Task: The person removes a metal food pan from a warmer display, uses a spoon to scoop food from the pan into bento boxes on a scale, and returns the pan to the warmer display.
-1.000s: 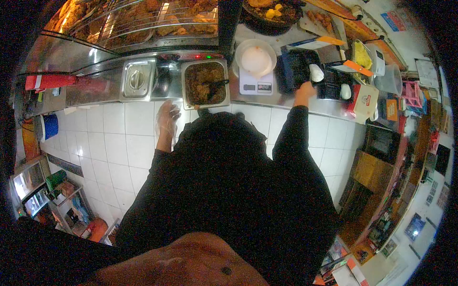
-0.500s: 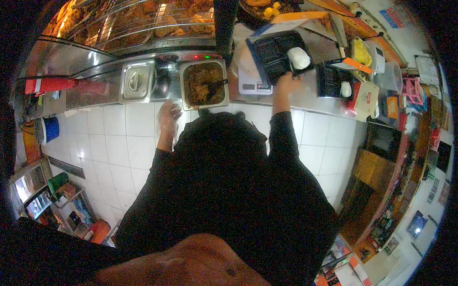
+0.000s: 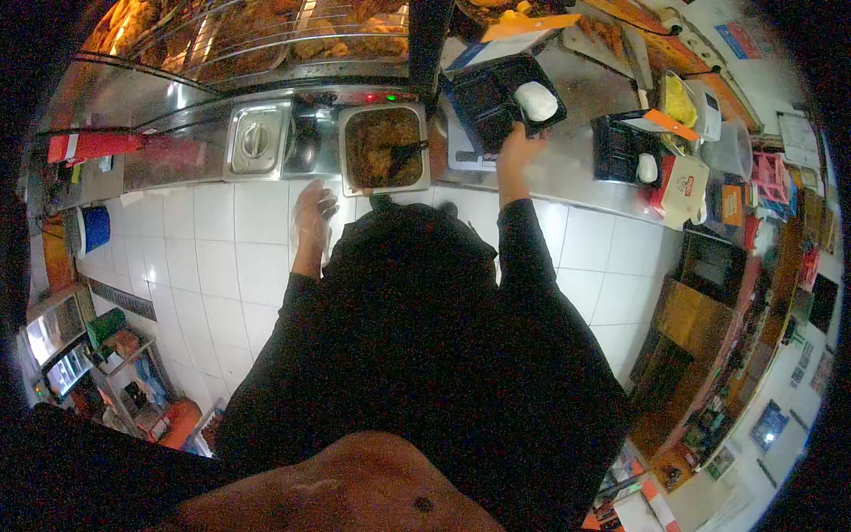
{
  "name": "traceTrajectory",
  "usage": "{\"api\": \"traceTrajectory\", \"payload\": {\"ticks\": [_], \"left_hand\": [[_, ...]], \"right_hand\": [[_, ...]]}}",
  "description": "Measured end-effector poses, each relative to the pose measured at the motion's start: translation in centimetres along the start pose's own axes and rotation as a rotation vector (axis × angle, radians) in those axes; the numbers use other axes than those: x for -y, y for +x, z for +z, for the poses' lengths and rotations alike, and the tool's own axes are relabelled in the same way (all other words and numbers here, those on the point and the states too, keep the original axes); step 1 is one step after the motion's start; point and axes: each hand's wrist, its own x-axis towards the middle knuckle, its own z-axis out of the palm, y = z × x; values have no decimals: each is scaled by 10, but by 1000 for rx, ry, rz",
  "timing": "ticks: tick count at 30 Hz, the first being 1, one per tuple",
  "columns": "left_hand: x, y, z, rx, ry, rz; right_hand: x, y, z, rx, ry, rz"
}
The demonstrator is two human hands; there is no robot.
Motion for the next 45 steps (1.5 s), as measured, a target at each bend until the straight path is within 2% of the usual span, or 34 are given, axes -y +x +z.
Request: {"api": "traceTrajectory", "payload": {"ticks": [1,3,5,6,8,12,14,18,20,21,23,29,32,40,45], "left_hand": [[0,0,0,0,-2,-1],[3,1,-1,-1,-4,-4],[5,3,-3,-2,-12,27],[4,2,-3,-3,-12,27],[2,0,-2,-17,1,3],[1,3,-3,-16,4,10],[-1,2,-2,-24,-13,51],[-3,-1,-2,-5,10,18],[-2,-4,0,-6,26,29],[-2,-4,0,-4,29,28],[0,-3,1,-13,59,23],[2,5,-1,-26,45,23],[-1,2,0,-18,68,10],[0,-1,1,-29,30,10],[2,1,1,-26,32,-11]], "right_hand": [[-26,16,-6,39,-10,28],[-21,16,-10,79,-21,57],[41,-9,-10,76,125,231],[36,-5,-11,76,125,232],[24,13,-17,159,94,35],[41,23,-21,225,82,72],[47,26,-24,378,83,141],[46,34,-29,469,55,170],[47,38,-27,551,-223,46],[47,39,-25,548,-224,48],[46,41,-20,625,-188,184],[49,46,-7,643,-196,181],[24,71,-2,674,-210,212],[61,53,-4,771,-173,228],[58,50,-14,796,-234,73]]}}
